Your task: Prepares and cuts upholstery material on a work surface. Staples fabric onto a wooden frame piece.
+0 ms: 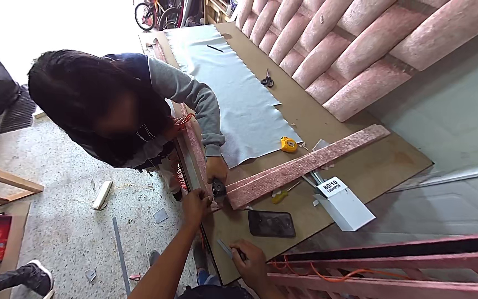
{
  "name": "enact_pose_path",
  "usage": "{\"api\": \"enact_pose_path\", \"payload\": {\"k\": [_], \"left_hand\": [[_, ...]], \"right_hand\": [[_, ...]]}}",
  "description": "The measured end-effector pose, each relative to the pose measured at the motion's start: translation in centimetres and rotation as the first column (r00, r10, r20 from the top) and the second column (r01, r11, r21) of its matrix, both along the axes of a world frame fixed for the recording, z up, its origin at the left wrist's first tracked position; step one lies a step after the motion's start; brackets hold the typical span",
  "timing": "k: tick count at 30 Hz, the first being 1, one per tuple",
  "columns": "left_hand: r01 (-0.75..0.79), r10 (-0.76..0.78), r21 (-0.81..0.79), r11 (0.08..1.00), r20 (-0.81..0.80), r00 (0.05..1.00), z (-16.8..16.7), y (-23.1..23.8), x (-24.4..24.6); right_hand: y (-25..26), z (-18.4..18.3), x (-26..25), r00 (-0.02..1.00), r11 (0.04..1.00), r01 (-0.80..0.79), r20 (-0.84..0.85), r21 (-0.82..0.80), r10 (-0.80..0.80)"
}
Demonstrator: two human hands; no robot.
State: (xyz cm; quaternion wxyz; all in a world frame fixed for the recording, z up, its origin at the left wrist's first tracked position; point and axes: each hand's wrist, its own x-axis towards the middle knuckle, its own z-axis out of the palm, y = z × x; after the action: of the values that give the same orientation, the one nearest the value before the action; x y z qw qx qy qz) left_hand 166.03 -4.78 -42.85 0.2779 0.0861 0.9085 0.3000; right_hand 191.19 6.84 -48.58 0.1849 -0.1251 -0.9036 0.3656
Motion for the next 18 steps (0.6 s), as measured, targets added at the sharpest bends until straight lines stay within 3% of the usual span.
{"api": "enact_pose_path", "payload": {"k": [11,15,18], "left_hand": [[0.025,-0.025,0.019,1.0,-0.002,1.0,-0.2,-0.2,0.0],[-0.017,0.019,0.209,0.978,-0.005,1.0,-1.1,-1.8,-0.7],[-0.046,0.052,0.35,0.936,-0.007,0.999,-1.7,-6.0,-1.4]], "right_hand": [[-0.3,-0.3,0.1,1.0,0.998,0.019,-0.006,0.055,-0.018],[-0.2,0.6,-0.1,0.999,0.999,0.031,0.036,0.021,-0.032],[-0.5,1.8,-0.1,0.994,0.987,0.097,0.053,-0.129,-0.091]]}}
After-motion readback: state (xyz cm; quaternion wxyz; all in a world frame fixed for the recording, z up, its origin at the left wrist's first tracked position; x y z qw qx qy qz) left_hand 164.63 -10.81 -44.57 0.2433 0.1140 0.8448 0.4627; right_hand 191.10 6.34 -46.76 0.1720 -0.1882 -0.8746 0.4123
